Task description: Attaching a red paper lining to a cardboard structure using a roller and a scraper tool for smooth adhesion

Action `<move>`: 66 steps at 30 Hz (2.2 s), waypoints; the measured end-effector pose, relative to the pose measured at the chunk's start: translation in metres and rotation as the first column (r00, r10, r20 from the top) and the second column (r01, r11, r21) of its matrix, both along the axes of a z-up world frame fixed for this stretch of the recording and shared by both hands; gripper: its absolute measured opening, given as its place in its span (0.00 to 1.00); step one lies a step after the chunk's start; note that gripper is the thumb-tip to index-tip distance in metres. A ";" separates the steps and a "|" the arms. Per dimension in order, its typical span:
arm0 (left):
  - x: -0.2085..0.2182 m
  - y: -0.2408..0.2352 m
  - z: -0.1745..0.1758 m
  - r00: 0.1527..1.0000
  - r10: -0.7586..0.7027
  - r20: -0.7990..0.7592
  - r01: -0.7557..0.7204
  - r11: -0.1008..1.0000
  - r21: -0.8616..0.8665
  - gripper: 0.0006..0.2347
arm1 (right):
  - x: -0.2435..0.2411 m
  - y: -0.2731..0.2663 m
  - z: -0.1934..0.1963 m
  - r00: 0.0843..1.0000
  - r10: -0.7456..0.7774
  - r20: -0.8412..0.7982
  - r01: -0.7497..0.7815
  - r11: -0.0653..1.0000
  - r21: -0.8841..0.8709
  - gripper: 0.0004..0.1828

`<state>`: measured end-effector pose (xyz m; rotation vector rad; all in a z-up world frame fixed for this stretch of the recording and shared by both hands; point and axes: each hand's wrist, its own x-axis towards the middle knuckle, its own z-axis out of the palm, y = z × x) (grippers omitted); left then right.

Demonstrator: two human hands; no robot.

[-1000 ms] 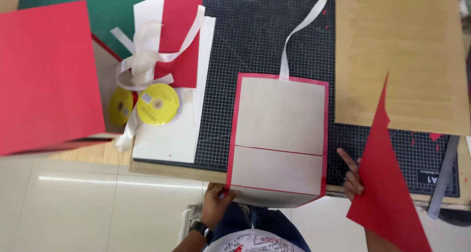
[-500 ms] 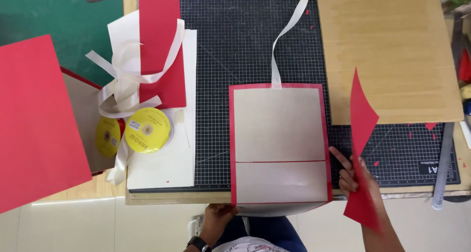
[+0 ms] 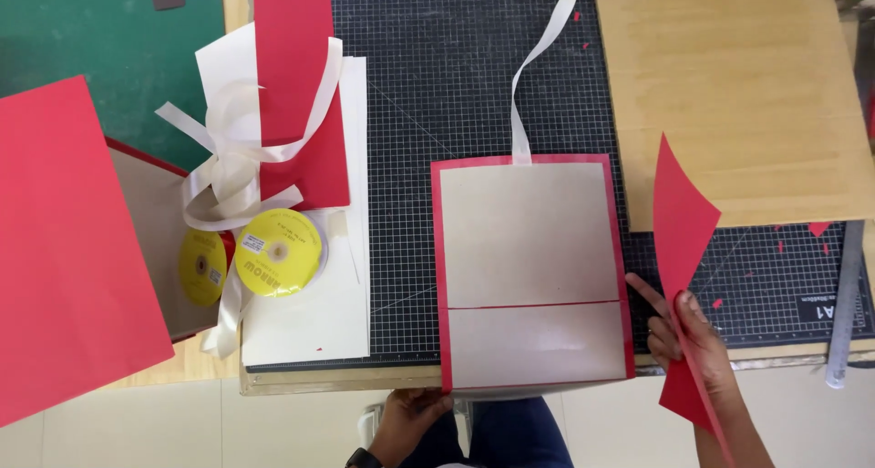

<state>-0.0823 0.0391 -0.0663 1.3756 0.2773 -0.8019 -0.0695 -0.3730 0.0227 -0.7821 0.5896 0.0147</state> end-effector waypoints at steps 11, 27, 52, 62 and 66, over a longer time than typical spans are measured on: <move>0.011 0.004 0.025 0.993 -0.117 -0.024 0.119 0.973 0.196 0.11 | 0.006 0.013 0.013 0.996 0.033 -0.080 -0.046 0.984 -0.172 0.16; 0.015 -0.005 0.054 0.991 -0.088 0.098 0.056 0.954 0.294 0.08 | 0.001 -0.001 0.007 0.923 -0.069 -0.378 -0.075 0.932 -0.354 0.18; 0.004 -0.014 0.046 0.986 0.104 0.130 -0.140 0.941 0.309 0.04 | 0.008 -0.041 -0.006 0.873 0.071 -0.483 -0.257 0.908 -0.331 0.27; -0.006 -0.010 0.028 0.850 -0.183 0.495 -0.088 0.876 0.475 0.03 | -0.001 -0.053 -0.033 0.901 0.059 -0.429 -0.204 0.932 -0.299 0.17; -0.006 -0.006 0.028 0.783 -0.251 0.569 -0.107 0.847 0.520 0.04 | -0.006 -0.053 -0.038 0.908 0.048 -0.416 -0.177 0.944 -0.278 0.15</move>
